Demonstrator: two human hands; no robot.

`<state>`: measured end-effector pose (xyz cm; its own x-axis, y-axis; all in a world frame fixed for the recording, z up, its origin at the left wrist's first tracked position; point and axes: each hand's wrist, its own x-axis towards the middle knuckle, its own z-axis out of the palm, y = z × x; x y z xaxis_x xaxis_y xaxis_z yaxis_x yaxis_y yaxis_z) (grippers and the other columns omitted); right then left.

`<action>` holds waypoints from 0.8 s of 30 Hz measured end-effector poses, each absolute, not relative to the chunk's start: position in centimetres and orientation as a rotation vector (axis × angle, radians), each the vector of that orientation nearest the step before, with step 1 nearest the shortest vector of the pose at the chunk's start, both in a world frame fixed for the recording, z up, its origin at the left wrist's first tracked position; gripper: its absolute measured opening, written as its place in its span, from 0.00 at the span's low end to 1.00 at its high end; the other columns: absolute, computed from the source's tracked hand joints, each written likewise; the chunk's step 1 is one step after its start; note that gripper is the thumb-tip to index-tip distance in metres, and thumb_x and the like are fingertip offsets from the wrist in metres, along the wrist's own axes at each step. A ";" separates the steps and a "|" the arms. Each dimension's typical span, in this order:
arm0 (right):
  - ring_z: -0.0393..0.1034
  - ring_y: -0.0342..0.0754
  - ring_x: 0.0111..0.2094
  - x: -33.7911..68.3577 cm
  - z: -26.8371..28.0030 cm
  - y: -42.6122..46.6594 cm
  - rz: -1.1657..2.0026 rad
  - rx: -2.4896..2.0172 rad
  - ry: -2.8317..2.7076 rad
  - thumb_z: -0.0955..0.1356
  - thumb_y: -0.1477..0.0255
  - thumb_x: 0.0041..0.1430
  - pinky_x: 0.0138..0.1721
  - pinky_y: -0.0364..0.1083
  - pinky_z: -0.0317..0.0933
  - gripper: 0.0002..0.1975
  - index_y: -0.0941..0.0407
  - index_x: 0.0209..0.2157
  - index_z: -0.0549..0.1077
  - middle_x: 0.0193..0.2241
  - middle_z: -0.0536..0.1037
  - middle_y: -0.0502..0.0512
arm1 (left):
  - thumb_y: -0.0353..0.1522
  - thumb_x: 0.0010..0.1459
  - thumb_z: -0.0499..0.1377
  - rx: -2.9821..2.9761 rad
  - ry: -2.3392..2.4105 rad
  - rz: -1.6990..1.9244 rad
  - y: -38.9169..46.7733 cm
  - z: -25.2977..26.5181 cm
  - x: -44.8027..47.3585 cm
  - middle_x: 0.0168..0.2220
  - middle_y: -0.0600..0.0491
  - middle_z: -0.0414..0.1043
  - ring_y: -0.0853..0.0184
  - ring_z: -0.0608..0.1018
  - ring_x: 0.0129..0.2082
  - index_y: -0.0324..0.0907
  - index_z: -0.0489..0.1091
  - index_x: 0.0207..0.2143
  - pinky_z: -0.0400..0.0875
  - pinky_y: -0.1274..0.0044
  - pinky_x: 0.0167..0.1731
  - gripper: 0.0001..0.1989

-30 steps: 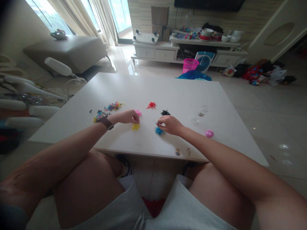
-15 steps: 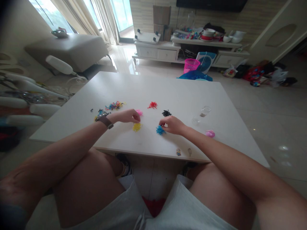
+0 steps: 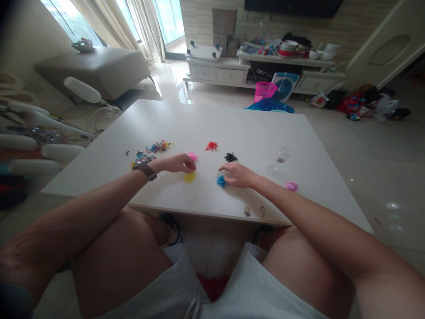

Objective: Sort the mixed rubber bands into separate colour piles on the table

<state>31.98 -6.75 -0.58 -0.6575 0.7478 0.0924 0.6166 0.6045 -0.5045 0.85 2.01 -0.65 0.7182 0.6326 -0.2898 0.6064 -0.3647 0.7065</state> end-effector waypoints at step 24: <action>0.73 0.49 0.37 32.7 -1.1 -6.2 0.843 -1.130 -2.547 0.70 0.70 0.58 0.40 0.46 0.65 0.16 0.56 0.48 0.77 0.42 0.81 0.58 | 0.34 0.46 0.65 1.500 1.719 0.924 2.4 4.0 -8.9 0.28 0.49 0.77 0.68 0.77 0.26 0.37 0.77 0.32 0.69 0.80 0.25 0.11</action>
<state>32.67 -6.21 -1.11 -0.6764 0.7362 -0.0223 0.6041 0.5372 -0.5886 -8.95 2.35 3.99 -0.1173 0.9926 -0.0326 0.5200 0.0894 0.8495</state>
